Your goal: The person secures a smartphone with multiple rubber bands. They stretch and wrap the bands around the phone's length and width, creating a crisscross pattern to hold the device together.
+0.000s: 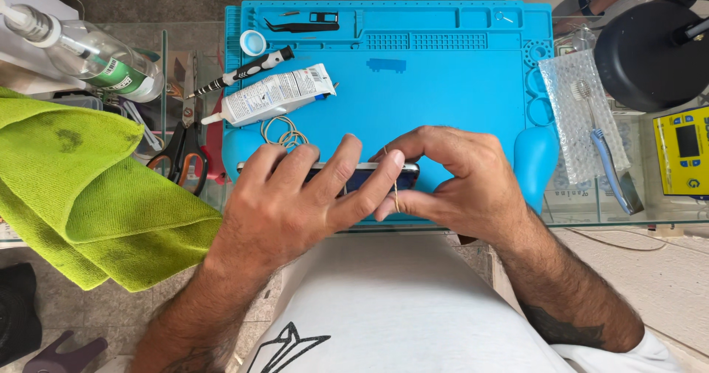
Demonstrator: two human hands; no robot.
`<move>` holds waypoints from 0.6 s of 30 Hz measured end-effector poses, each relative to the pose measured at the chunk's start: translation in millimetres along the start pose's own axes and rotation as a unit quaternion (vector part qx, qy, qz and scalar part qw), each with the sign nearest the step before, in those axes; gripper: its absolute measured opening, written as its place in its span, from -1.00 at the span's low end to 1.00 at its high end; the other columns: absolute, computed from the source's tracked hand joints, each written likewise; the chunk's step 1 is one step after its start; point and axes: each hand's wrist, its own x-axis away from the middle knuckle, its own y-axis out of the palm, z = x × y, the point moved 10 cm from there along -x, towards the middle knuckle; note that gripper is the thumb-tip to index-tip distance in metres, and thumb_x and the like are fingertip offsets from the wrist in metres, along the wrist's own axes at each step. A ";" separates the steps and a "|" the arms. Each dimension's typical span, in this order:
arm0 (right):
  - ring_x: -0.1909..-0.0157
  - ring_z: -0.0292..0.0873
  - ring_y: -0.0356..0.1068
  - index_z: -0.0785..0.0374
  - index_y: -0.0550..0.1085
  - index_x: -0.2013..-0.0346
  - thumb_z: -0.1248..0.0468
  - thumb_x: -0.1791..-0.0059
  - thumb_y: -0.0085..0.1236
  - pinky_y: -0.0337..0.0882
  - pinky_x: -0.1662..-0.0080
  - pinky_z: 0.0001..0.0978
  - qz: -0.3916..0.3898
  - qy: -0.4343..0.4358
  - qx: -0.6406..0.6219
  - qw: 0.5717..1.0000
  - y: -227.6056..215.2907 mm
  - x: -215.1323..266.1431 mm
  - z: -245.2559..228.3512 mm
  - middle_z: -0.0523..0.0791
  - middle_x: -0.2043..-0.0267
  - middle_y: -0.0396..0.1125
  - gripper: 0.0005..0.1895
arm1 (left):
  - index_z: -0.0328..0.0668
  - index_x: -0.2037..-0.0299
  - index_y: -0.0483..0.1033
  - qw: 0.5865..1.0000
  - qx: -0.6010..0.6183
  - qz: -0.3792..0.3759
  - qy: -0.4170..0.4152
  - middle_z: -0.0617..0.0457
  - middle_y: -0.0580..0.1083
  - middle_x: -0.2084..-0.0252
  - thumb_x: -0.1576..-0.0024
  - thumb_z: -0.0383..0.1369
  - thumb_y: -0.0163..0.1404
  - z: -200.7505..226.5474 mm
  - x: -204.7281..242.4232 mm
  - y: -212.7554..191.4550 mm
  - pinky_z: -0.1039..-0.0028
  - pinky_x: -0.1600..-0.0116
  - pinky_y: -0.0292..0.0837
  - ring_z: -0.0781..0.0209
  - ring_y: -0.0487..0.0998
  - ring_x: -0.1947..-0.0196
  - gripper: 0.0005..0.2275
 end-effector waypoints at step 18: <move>0.40 -0.24 0.71 0.18 0.67 0.16 0.17 -0.25 0.01 0.66 0.01 -0.33 0.018 -0.258 -0.258 0.931 -12.2 25.2 -38.7 -0.05 0.24 0.67 -0.70 | -0.14 -0.43 0.39 0.892 0.254 0.047 -0.372 0.00 0.63 -0.34 -0.02 -0.33 0.51 -64.8 22.1 22.9 0.22 -0.14 0.71 0.01 0.77 -0.25 -0.25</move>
